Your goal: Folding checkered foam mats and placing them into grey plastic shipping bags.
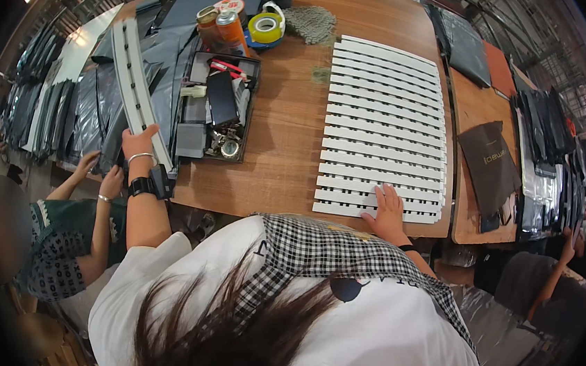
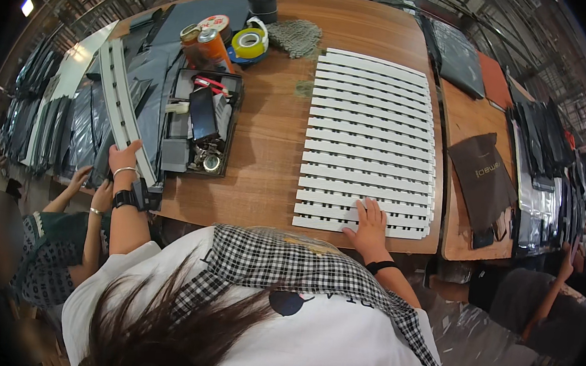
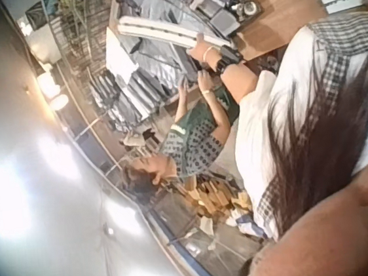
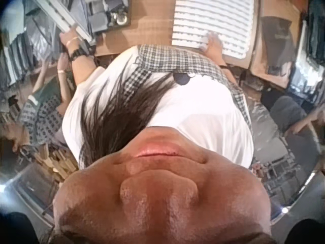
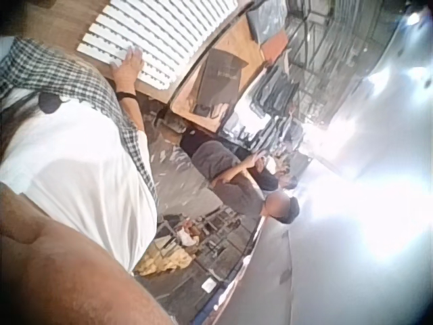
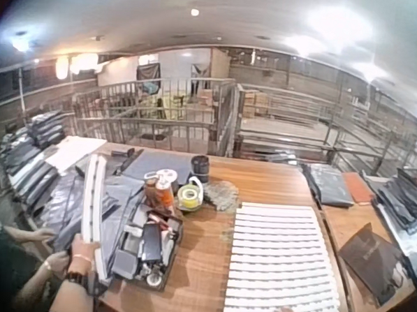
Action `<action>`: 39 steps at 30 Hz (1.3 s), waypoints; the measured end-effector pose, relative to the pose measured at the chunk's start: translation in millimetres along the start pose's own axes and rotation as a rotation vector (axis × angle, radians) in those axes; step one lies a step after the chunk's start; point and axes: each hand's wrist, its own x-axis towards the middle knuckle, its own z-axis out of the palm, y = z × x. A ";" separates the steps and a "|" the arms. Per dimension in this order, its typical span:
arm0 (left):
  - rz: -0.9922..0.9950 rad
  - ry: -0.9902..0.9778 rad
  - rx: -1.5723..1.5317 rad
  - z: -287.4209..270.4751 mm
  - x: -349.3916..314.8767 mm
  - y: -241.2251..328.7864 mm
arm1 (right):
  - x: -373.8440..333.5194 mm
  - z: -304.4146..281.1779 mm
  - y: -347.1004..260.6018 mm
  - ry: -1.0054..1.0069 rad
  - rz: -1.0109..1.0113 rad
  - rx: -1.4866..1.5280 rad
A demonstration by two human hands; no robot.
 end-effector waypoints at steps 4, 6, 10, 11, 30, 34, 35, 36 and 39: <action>-0.177 0.064 0.216 -22.1 6.2 -55.0 | -0.4 4.6 -1.3 0.000 -0.007 -0.036; -0.259 0.056 0.406 -19.2 -1.8 -72.1 | -0.1 5.6 -2.4 -0.014 0.004 -0.041; -0.319 -0.056 0.468 -9.5 -13.1 -117.8 | 4.8 1.3 -4.3 -0.062 -0.025 -0.051; -0.289 -0.112 0.537 -1.8 -23.6 -107.2 | 2.6 5.3 0.0 -0.034 -0.033 -0.066; 0.742 -0.566 0.403 67.7 -141.9 48.7 | 72.5 -69.3 -112.7 0.461 -0.427 0.037; 0.960 -1.043 0.452 146.0 -219.1 106.5 | 85.9 -84.0 -143.0 0.320 -0.550 -0.239; 1.120 -1.072 0.411 169.1 -232.8 104.2 | 87.6 -84.7 -135.1 0.177 -0.406 -0.269; 1.277 -1.096 0.372 190.5 -243.2 100.4 | 89.3 -83.7 -125.5 0.034 -0.264 -0.296; 1.388 -1.109 0.419 204.9 -254.2 108.0 | 74.1 -57.8 -97.9 -0.213 -0.095 -0.097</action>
